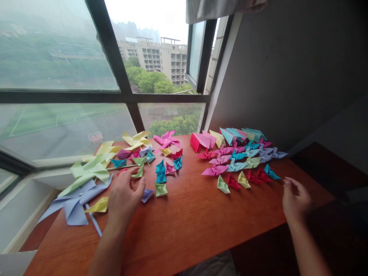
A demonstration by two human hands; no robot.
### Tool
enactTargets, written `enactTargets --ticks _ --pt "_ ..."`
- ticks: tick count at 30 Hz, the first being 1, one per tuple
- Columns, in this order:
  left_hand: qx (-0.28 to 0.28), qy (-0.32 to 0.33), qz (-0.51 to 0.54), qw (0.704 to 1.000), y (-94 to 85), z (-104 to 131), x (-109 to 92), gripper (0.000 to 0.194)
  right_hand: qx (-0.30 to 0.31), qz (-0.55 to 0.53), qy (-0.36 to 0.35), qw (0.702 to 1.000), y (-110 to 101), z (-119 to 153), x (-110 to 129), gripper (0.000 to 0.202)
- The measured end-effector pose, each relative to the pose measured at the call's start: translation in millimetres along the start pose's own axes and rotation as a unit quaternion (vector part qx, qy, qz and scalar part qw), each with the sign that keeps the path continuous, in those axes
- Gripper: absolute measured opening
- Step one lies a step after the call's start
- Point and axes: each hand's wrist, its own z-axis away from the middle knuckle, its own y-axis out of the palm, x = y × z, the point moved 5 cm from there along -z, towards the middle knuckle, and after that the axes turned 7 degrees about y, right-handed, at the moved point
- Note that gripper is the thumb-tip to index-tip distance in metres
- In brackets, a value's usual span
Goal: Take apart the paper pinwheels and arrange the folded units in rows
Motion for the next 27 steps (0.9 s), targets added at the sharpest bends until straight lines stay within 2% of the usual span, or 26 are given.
enactTargets --ticks 3,5,8,11,14,17,21,24,27 --pt "0.037 0.027 -0.031 0.998 4.2 -3 10 0.035 0.023 -0.087 0.050 0.995 2 31 21 0.048" --pt "0.059 0.028 -0.023 0.998 9.0 -1 10 0.034 0.067 -0.130 0.050 0.988 7 57 49 0.042" --pt "0.090 0.043 0.004 0.995 16.7 4 -1 0.033 0.155 -0.168 -0.029 0.973 16 101 107 0.026" --pt "0.126 0.073 0.006 0.989 23.4 9 -15 0.028 0.256 -0.192 -0.142 0.937 26 145 162 0.017" --pt "0.166 0.085 -0.014 0.982 28.1 12 -21 0.024 0.321 -0.221 -0.188 0.902 39 180 195 0.017" --pt "0.169 0.079 -0.007 0.982 27.4 13 -21 0.023 0.382 -0.226 -0.184 0.877 55 204 210 0.019" --pt "0.163 0.065 0.018 0.984 23.6 11 -19 0.024 0.448 -0.210 -0.197 0.846 76 227 219 0.021" --pt "0.146 0.042 0.019 0.988 19.6 10 -17 0.026 0.471 -0.190 -0.218 0.833 85 237 221 0.023" --pt "0.147 0.034 0.002 0.989 18.9 10 -16 0.024 0.475 -0.186 -0.215 0.833 86 238 219 0.023"
